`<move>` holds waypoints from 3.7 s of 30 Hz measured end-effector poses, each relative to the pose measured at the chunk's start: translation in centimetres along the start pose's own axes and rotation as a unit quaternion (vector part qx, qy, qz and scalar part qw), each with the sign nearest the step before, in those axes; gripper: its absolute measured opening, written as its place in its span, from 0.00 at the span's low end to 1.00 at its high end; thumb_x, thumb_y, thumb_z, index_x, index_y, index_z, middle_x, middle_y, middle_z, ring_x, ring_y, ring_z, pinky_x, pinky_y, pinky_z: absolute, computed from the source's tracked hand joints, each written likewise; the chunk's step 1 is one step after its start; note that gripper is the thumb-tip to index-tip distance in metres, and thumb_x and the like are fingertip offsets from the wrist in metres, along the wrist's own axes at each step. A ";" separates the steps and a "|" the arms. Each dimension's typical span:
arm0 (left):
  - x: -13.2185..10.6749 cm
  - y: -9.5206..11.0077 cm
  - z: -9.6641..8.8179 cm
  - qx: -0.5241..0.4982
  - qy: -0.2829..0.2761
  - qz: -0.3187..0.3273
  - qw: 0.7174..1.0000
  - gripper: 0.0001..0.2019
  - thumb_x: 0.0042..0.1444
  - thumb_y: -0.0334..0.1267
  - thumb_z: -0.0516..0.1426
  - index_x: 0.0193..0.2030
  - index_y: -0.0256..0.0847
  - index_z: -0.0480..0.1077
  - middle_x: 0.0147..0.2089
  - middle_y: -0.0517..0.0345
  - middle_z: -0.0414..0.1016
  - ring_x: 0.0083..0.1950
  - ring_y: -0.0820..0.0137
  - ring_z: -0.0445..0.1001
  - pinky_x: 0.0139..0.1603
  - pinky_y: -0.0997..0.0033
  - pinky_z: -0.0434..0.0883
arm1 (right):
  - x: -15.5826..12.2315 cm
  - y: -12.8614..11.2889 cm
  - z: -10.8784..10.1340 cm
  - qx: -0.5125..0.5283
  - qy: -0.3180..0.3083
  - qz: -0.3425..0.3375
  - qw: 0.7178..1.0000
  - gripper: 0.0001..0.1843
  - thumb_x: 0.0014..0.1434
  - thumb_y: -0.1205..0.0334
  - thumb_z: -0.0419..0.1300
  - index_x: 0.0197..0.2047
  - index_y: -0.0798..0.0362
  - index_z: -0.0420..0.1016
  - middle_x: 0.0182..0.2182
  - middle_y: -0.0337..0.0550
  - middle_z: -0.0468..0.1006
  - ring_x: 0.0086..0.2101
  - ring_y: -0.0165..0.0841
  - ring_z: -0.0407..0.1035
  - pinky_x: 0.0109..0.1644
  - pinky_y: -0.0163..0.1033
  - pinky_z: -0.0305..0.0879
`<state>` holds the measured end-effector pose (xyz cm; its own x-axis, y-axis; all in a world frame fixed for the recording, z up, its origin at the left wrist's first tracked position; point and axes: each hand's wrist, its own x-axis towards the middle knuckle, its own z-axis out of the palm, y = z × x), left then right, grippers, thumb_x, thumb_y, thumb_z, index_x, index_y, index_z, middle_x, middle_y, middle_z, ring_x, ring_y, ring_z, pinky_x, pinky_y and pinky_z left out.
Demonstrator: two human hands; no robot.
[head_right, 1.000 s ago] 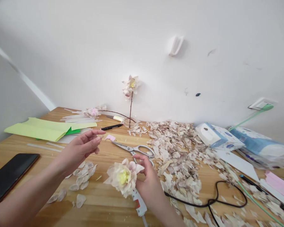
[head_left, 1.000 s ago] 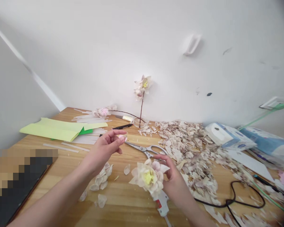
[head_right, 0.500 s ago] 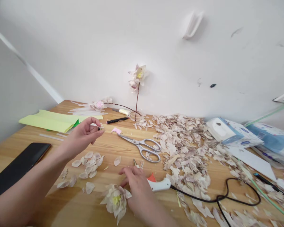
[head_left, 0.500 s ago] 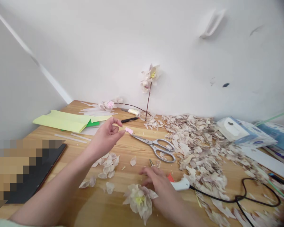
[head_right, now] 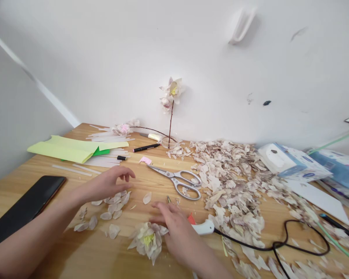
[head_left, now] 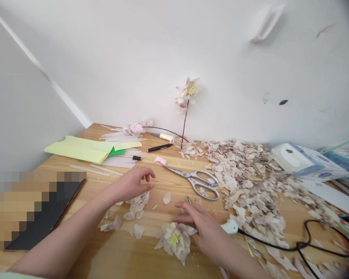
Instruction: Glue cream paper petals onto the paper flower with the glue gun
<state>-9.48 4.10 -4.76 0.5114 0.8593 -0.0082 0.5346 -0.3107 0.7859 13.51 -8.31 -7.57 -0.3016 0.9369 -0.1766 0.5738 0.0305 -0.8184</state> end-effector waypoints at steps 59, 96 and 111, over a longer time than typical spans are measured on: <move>-0.5 -4.2 -1.0 0.120 -0.005 -0.030 0.992 0.15 0.56 0.36 0.45 0.45 0.40 0.68 0.47 0.51 0.73 0.48 0.63 0.72 0.48 0.62 0.68 | 1.6 -1.0 -3.4 -0.044 0.152 0.051 0.986 0.09 0.57 0.56 0.53 0.37 0.48 0.71 0.28 0.37 0.75 0.28 0.33 0.70 0.29 0.35 0.63; -1.6 0.4 -0.7 -0.332 0.023 -0.135 0.933 0.20 0.50 0.45 0.59 0.48 0.39 0.63 0.37 0.55 0.74 0.38 0.67 0.75 0.42 0.63 0.71 | 7.9 -5.9 0.8 -0.338 0.238 -0.327 0.850 0.11 0.58 0.77 0.48 0.36 0.56 0.68 0.30 0.47 0.76 0.33 0.36 0.67 0.38 0.40 0.65; -1.2 5.0 4.2 -0.525 0.085 -0.133 0.837 0.14 0.44 0.39 0.65 0.39 0.40 0.74 0.40 0.55 0.79 0.43 0.67 0.76 0.41 0.70 0.73 | 3.2 -4.5 -1.6 -0.254 0.350 -0.306 0.848 0.25 0.56 0.76 0.51 0.56 0.50 0.56 0.47 0.47 0.74 0.47 0.38 0.67 0.50 0.46 0.65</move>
<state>-4.64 -0.20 -3.40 0.3170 0.9144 -0.2519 -0.3159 0.3522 0.8810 11.21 -4.84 -3.58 -0.2365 0.6640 0.7094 0.7805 0.5647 -0.2683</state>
